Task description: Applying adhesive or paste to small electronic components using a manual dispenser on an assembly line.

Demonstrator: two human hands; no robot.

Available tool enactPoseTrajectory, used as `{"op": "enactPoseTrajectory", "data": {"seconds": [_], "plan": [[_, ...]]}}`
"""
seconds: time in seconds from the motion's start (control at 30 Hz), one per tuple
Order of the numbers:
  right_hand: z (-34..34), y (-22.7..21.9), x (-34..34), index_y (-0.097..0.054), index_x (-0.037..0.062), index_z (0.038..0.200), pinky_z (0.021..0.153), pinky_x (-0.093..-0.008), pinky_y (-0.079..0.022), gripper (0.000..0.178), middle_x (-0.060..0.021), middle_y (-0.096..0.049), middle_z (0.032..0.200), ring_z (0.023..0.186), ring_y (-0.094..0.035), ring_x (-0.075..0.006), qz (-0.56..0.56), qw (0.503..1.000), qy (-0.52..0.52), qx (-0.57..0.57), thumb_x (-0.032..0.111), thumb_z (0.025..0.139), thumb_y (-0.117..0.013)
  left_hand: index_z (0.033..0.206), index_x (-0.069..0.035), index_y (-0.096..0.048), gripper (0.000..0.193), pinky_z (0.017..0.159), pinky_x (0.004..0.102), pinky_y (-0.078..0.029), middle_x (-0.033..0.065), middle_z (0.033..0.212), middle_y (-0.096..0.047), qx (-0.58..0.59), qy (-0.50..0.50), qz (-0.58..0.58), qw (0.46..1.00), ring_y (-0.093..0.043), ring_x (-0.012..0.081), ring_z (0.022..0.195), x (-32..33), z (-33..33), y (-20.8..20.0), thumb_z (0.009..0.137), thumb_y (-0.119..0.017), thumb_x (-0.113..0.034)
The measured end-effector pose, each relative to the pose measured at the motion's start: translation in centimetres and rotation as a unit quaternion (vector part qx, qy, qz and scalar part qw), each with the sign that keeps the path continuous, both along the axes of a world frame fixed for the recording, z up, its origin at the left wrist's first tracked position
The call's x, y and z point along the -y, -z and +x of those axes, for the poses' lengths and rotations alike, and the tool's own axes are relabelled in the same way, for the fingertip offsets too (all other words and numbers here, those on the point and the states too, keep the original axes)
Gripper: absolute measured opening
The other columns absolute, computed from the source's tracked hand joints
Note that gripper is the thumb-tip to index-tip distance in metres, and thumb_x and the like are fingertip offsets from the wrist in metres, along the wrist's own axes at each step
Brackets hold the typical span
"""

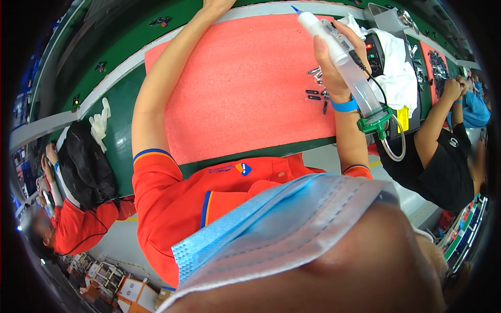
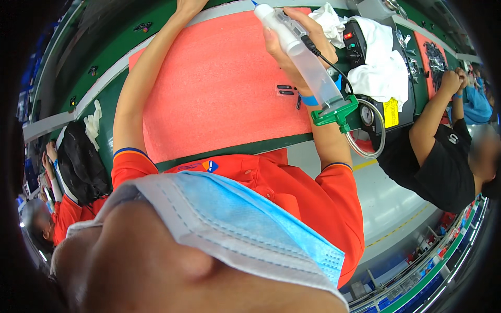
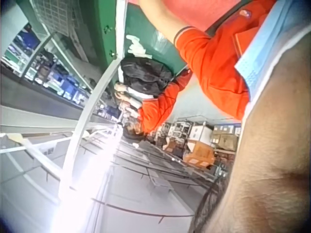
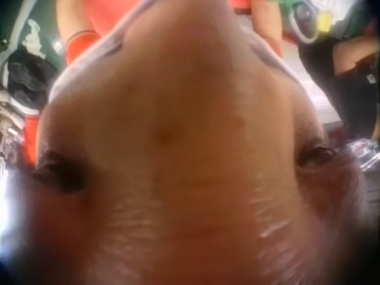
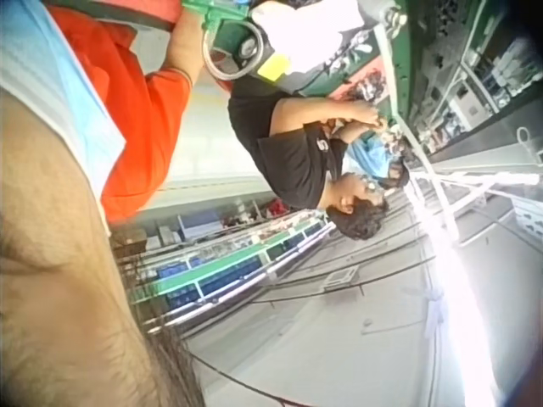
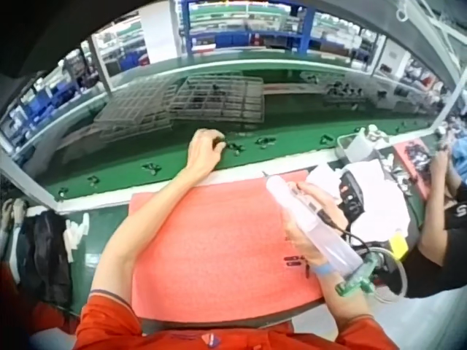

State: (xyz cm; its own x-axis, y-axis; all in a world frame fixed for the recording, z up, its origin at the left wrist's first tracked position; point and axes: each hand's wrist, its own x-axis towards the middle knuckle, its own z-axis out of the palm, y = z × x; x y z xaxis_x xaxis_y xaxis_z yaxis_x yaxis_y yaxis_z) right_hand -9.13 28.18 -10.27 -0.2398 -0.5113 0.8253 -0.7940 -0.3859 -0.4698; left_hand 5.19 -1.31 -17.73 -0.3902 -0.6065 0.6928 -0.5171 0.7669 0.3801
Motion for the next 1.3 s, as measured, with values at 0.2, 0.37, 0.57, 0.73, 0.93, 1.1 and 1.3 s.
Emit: {"op": "enactPoseTrajectory", "data": {"seconds": [0.2, 0.37, 0.57, 0.73, 0.93, 1.1, 1.3], "plan": [[-2.1, 1.7, 0.6, -0.056, -0.0023, 0.132, 0.077, -0.0324, -0.062, 0.048, -0.0200, -0.074, 0.094, 0.085, -0.077, -0.0240, 0.003, 0.994, -0.016, 0.106, 0.002, 0.090, -0.078, 0.086, -0.005, -0.074, 0.008, 0.086, 0.0436, -0.052, 0.0132, 0.094, -0.067, 0.036, 0.082, -0.060, 0.994, -0.063, 0.0336, 0.098, -1.9, -6.8, -2.2, 0.084, -0.068, -0.009], [-1.9, 1.8, 1.3, -0.058, -0.0030, 0.130, 0.074, -0.0313, -0.061, 0.046, -0.0187, -0.075, 0.093, 0.084, -0.077, -0.0233, -0.001, 0.988, -0.018, 0.151, 0.003, 0.089, -0.079, 0.088, 0.000, -0.073, 0.013, 0.083, 0.0476, -0.053, 0.0210, 0.099, -0.064, 0.094, 0.065, -0.111, 0.987, -0.062, 0.0379, 0.099, -0.7, -14.1, 1.0, 0.080, -0.063, -0.001], [-1.8, 1.2, 0.8, -0.061, -0.0027, 0.128, 0.075, -0.0308, -0.061, 0.047, -0.0164, -0.075, 0.093, 0.081, -0.075, -0.0197, 0.029, 0.992, 0.013, 0.124, 0.008, 0.087, -0.083, 0.085, 0.001, -0.075, 0.015, 0.077, 0.0494, -0.059, 0.0247, 0.092, -0.071, 0.221, 0.040, -0.063, 0.972, -0.071, 0.0418, 0.089, 1.6, -14.9, 1.4, 0.079, -0.061, -0.001], [-1.2, 0.1, -0.3, -0.069, -0.0022, 0.119, 0.086, -0.0331, -0.056, 0.042, -0.0155, -0.073, 0.110, 0.096, -0.071, -0.0232, 0.030, 0.995, 0.097, 0.002, 0.007, 0.080, -0.083, 0.084, 0.003, -0.062, 0.017, 0.067, 0.0484, -0.058, 0.0239, 0.075, -0.070, 0.042, 0.106, 0.044, 0.992, -0.072, 0.0422, 0.075, -1.8, -9.9, -3.4, 0.090, -0.063, -0.012], [0.3, 0.5, -0.1, -0.067, -0.0023, 0.121, 0.082, -0.0306, -0.057, 0.043, -0.0142, -0.073, 0.109, 0.093, -0.071, -0.0196, 0.042, 0.996, -0.005, 0.083, 0.006, 0.082, -0.082, 0.098, -0.001, -0.069, 0.018, 0.056, 0.0226, -0.052, 0.0053, 0.080, -0.072, -0.049, 0.283, 0.562, 0.776, -0.067, 0.0108, 0.065, -6.4, 2.4, -4.9, 0.101, -0.066, -0.019], [1.0, 1.5, -0.3, -0.066, -0.0027, 0.120, 0.083, -0.0295, -0.058, 0.042, -0.0137, -0.074, 0.107, 0.093, -0.072, -0.0187, 0.061, 0.995, -0.042, 0.070, 0.004, 0.082, -0.082, 0.109, -0.001, -0.068, 0.014, 0.072, 0.0261, -0.063, 0.0112, 0.094, -0.075, -0.160, 0.266, 0.724, 0.617, -0.074, 0.0157, 0.079, -11.7, 5.3, -2.9, 0.102, -0.065, -0.013], [1.5, 1.9, -0.1, -0.066, -0.0032, 0.119, 0.083, -0.0282, -0.059, 0.041, -0.0130, -0.074, 0.105, 0.094, -0.073, -0.0177, 0.082, 0.994, -0.053, 0.054, 0.001, 0.082, -0.081, 0.108, 0.000, -0.062, 0.014, 0.080, 0.0354, -0.064, 0.0196, 0.101, -0.075, -0.210, 0.305, 0.683, 0.630, -0.076, 0.0266, 0.090, -13.3, 5.4, -0.4, 0.101, -0.065, -0.012]]}}
